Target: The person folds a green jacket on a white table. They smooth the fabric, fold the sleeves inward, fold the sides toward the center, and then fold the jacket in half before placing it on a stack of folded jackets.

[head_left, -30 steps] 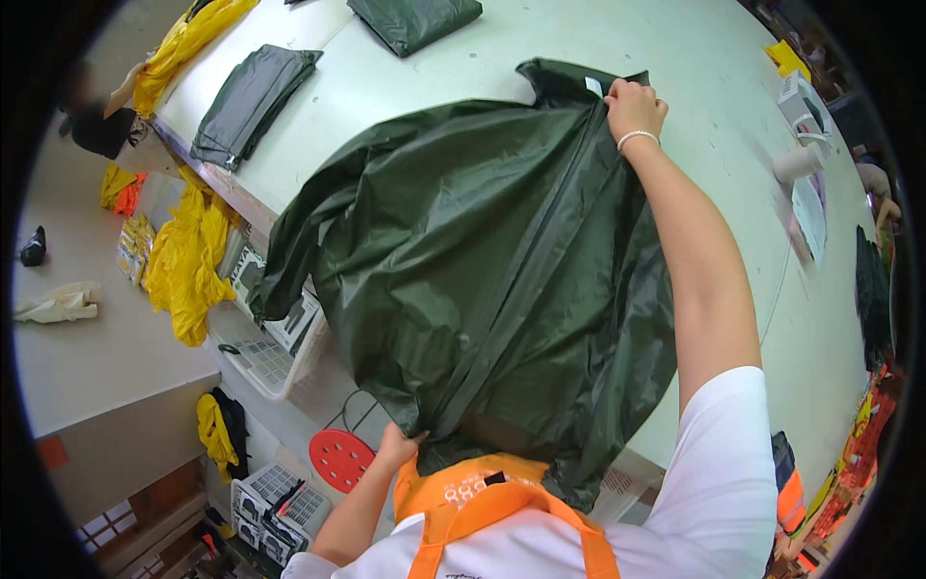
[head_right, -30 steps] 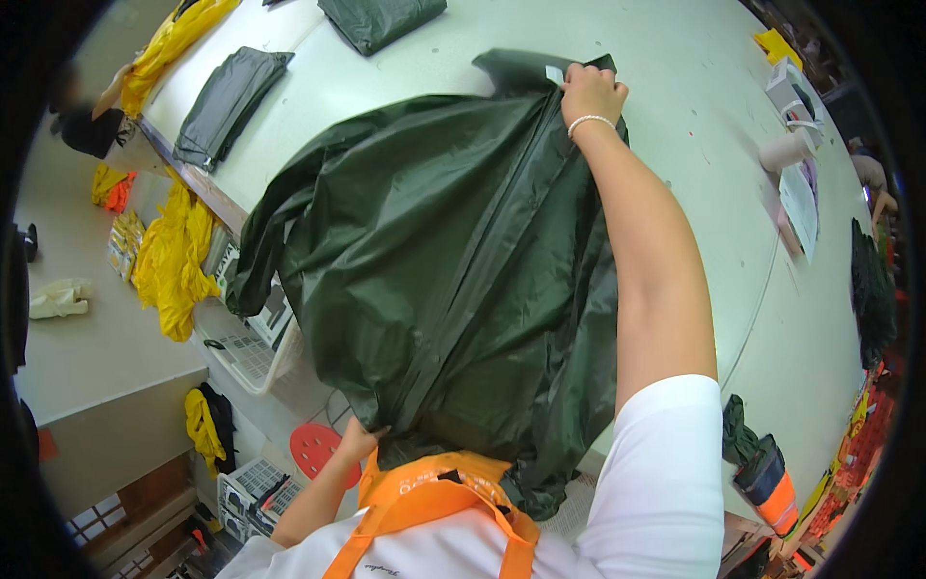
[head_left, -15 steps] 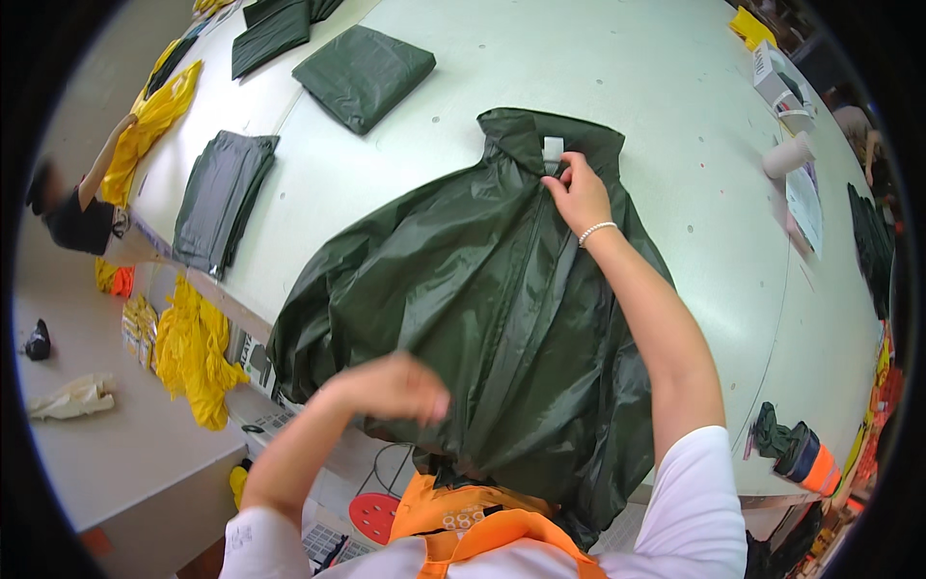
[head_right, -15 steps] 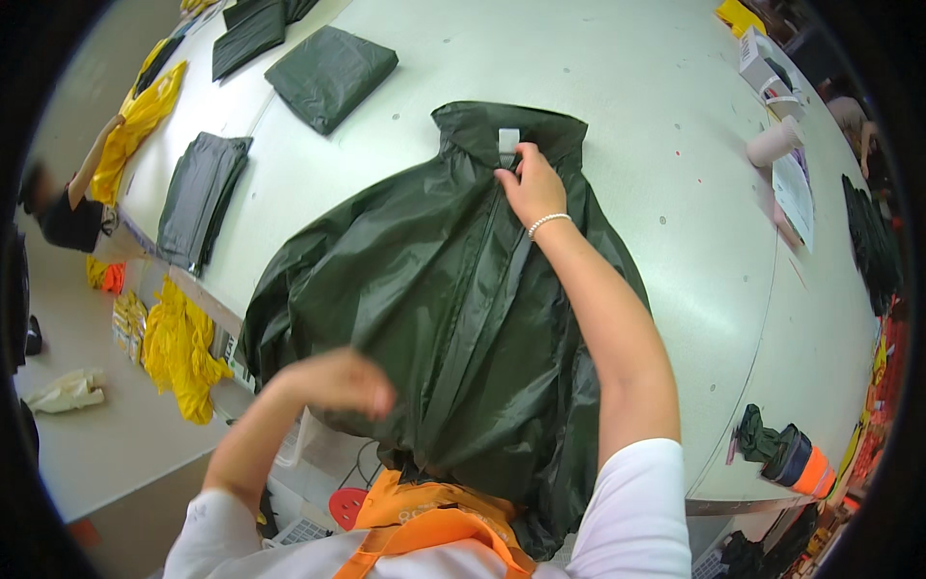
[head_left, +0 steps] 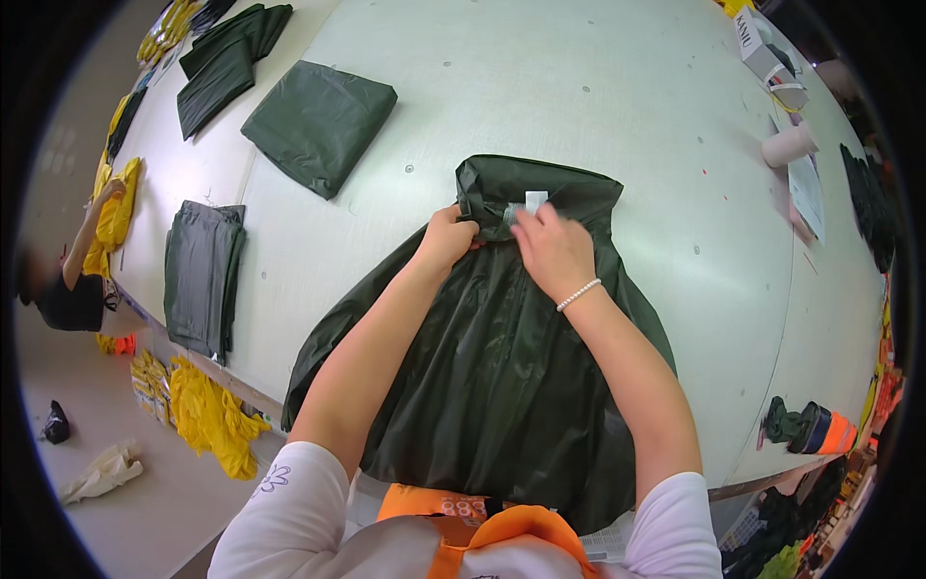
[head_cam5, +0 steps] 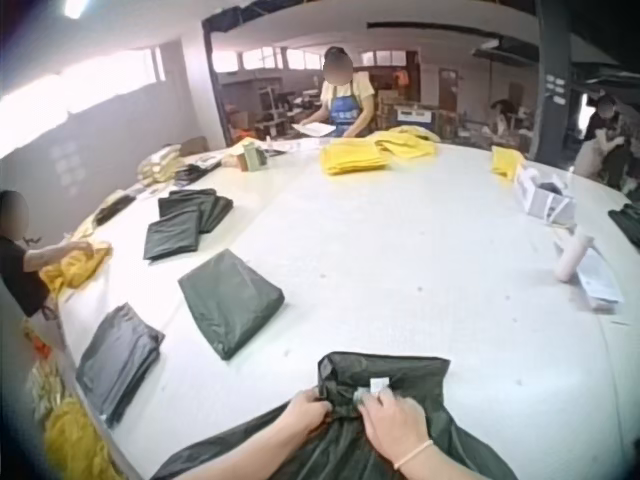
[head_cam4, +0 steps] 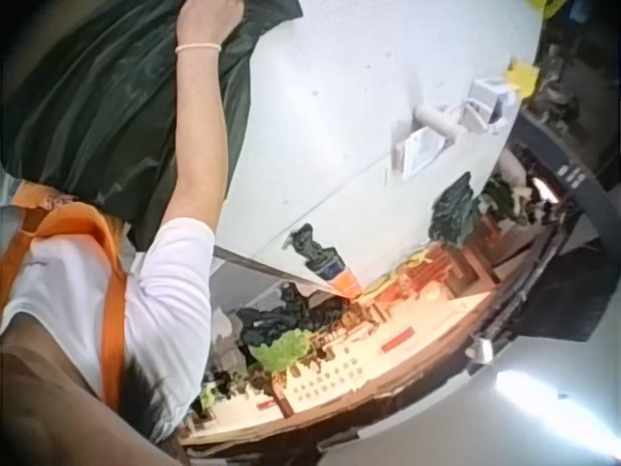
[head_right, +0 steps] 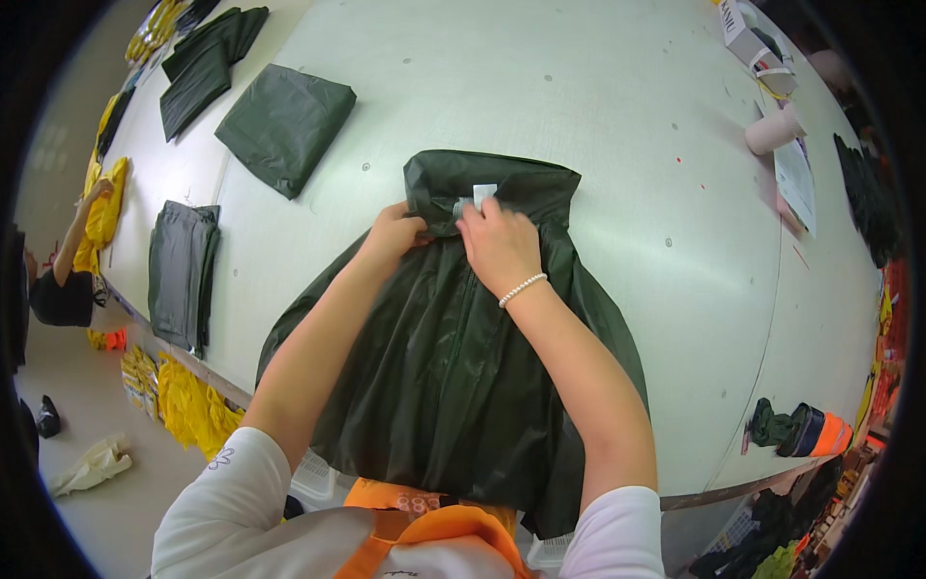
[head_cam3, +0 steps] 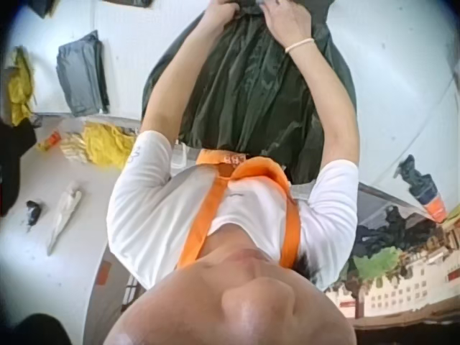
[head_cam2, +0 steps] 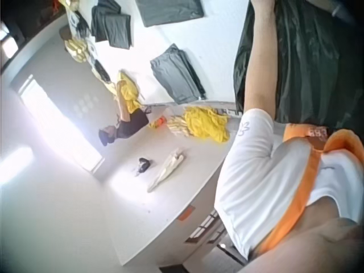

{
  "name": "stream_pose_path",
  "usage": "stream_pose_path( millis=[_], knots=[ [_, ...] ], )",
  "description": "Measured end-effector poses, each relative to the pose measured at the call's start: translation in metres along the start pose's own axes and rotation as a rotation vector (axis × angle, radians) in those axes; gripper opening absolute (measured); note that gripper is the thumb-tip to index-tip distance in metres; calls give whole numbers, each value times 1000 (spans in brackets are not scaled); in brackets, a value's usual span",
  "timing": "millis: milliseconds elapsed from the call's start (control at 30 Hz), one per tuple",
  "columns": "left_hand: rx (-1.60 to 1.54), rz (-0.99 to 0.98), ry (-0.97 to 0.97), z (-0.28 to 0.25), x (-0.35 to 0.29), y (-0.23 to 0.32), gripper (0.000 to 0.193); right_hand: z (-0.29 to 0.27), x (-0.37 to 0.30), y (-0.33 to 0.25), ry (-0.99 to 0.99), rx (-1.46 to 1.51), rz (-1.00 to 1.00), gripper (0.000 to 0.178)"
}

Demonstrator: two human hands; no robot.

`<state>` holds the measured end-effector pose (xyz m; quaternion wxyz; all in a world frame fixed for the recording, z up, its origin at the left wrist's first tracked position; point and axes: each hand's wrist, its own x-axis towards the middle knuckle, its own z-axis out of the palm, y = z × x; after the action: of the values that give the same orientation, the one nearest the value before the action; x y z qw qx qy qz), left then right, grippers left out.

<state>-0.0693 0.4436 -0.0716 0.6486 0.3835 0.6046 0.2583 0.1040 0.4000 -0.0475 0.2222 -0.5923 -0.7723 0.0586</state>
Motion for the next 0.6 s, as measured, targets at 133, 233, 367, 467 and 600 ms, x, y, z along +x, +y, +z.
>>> stream_pose_path(
  millis=[133,233,367,467,600],
  knots=[
    [-100,-11,-36,-3,7,2,23,17,35,15,59,130,-135,8],
    [-183,-11,-85,-7,7,-1,25,27,44,21,-130,104,-92,4],
    [-5,-30,-65,-20,2,6,27,17,51,25,-268,525,176,7],
    [382,255,262,-12,-8,7,31,12,55,25,-341,663,233,7],
    [947,998,583,2,-12,16,43,19,60,19,-257,629,279,7]
  ],
)
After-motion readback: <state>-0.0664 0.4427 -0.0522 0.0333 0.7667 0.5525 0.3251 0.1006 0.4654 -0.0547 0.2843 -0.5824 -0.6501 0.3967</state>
